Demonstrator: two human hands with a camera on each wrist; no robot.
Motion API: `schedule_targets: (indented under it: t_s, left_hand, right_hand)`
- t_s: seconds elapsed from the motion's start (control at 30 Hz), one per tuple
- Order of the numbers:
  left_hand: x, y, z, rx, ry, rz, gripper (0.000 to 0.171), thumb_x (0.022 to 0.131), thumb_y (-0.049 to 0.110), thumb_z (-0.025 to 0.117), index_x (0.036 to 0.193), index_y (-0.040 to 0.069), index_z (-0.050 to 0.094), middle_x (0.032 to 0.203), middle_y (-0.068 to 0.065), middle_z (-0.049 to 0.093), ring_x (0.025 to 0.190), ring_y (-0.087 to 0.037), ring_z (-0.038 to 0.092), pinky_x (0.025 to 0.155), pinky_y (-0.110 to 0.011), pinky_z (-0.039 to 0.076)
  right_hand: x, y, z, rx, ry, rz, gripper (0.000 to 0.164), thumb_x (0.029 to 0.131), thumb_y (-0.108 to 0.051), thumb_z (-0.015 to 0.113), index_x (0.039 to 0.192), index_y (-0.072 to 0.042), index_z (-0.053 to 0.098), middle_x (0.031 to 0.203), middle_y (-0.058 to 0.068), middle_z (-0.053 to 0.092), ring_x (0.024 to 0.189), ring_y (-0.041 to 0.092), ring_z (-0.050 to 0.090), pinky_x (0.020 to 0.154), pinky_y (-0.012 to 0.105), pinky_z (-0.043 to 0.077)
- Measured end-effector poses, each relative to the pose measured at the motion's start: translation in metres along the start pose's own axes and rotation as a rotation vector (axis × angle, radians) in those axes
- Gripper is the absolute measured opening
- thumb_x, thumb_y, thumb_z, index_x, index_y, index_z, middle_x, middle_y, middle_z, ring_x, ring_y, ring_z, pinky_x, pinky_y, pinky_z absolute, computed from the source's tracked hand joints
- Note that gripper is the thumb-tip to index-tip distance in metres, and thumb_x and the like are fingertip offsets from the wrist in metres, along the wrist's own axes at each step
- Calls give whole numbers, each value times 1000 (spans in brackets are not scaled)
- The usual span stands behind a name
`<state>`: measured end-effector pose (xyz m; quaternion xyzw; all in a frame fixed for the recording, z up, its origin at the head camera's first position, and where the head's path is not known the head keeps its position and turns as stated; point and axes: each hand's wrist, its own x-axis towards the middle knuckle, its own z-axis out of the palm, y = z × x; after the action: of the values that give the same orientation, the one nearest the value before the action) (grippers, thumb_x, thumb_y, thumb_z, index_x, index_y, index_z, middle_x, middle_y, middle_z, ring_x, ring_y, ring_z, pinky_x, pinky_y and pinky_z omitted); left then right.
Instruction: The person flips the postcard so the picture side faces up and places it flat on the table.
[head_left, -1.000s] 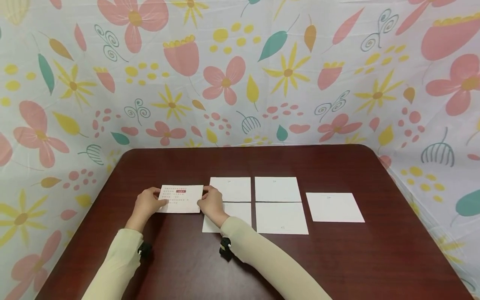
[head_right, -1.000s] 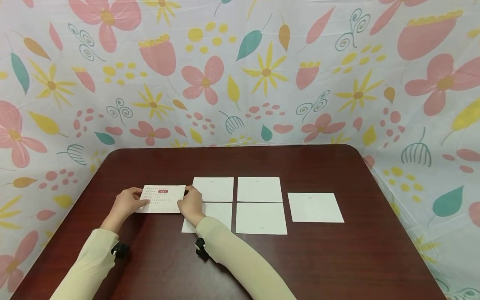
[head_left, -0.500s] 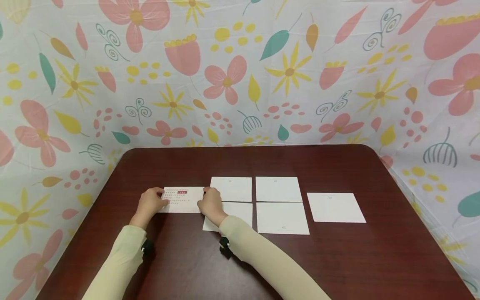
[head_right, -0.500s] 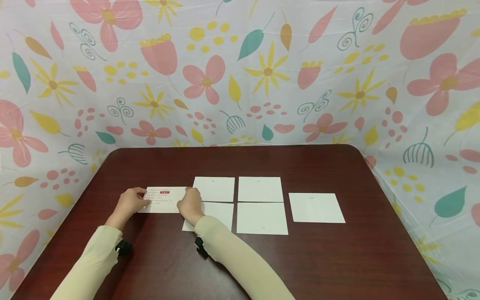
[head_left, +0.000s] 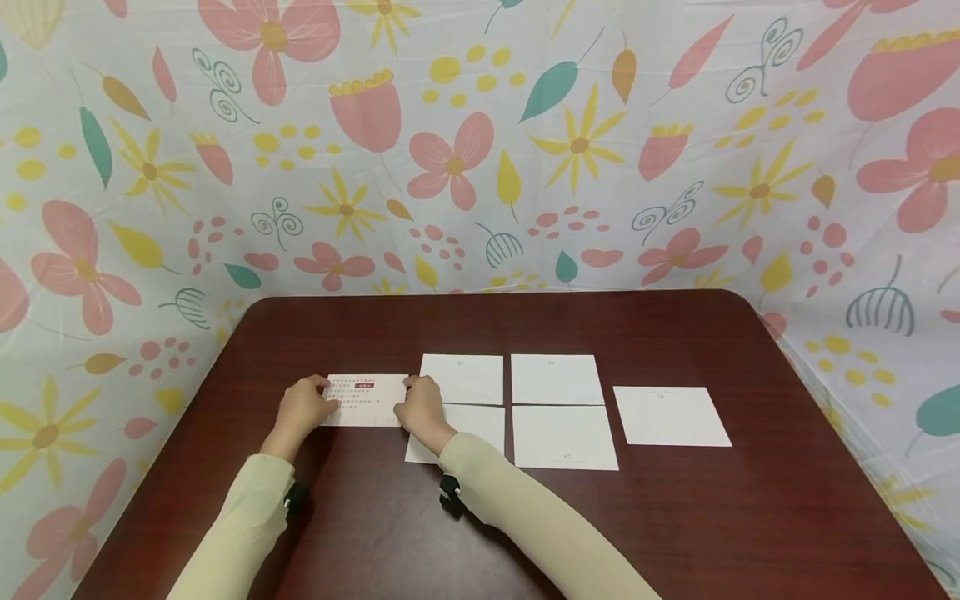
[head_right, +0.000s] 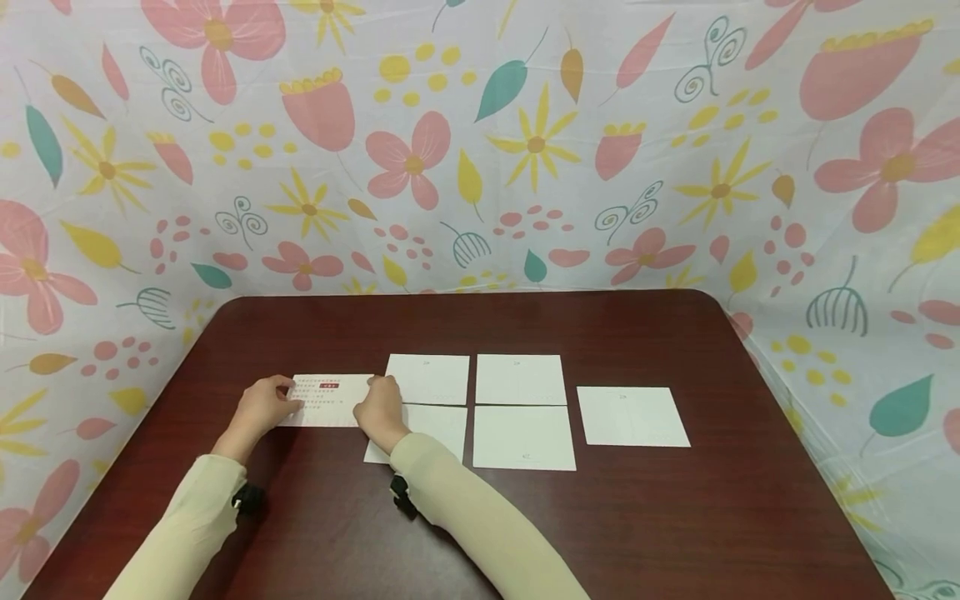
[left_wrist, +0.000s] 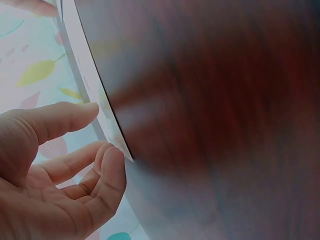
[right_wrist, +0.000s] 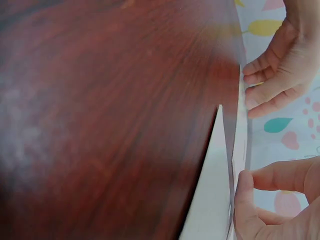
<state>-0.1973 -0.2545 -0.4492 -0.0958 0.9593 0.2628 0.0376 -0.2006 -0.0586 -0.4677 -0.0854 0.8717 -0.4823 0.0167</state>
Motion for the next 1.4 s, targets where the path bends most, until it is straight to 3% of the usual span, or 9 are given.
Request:
schedule_targets:
  t_s: [0.07, 0.13, 0.4, 0.57, 0.77, 1.17, 1.4]
  left_hand:
    - [-3, 2, 0, -6, 25, 21, 44, 83, 9, 69, 118, -14, 56, 97, -28, 62, 84, -35, 57, 76, -49, 47]
    - [-7, 5, 1, -18, 49, 48, 42, 83, 8, 69, 117, -14, 57, 92, -26, 63, 81, -35, 58, 74, -49, 47]
    - [-16, 21, 3, -81, 127, 164, 37, 84, 8, 65, 116, -10, 61, 86, -22, 65, 80, -37, 60, 70, -49, 48]
    - [-26, 33, 7, -155, 162, 208, 34, 85, 6, 64, 115, -9, 62, 89, -22, 65, 84, -36, 64, 70, -48, 50]
    - [-34, 46, 14, -242, 186, 234, 32, 84, 5, 64, 113, -7, 64, 91, -19, 67, 85, -34, 66, 73, -45, 52]
    - [-56, 67, 34, -388, 98, 223, 33, 86, 1, 64, 117, -10, 60, 101, -23, 65, 93, -37, 65, 76, -42, 55]
    - [-69, 71, 46, -438, -10, 180, 35, 88, 2, 62, 121, -8, 58, 109, -22, 63, 98, -36, 63, 79, -43, 54]
  right_hand:
    - [-1, 0, -2, 36, -21, -8, 44, 71, 12, 57, 114, 15, 61, 55, 2, 47, 48, 7, 33, 47, 19, 30]
    - [-2, -1, -5, 69, -37, -15, 40, 73, 11, 57, 112, 13, 62, 61, -2, 45, 51, 6, 34, 48, 18, 30]
    - [-6, -2, -27, 122, -72, -79, 26, 81, 8, 61, 106, 9, 67, 87, 17, 64, 68, 16, 56, 58, 21, 43]
    - [-12, 0, -44, 140, -103, -103, 25, 87, 4, 60, 111, 7, 66, 95, 16, 66, 85, 28, 64, 68, 26, 50]
    - [-23, 5, -68, 142, -98, -122, 25, 90, 1, 57, 113, 5, 66, 98, 16, 66, 93, 31, 64, 77, 33, 53]
    - [-50, 24, -113, 134, -57, -25, 35, 91, 0, 51, 124, 3, 60, 115, 19, 64, 106, 35, 61, 87, 44, 51]
    - [-69, 36, -126, 131, -47, 45, 39, 91, -2, 52, 130, 6, 54, 123, 23, 59, 110, 36, 59, 88, 47, 51]
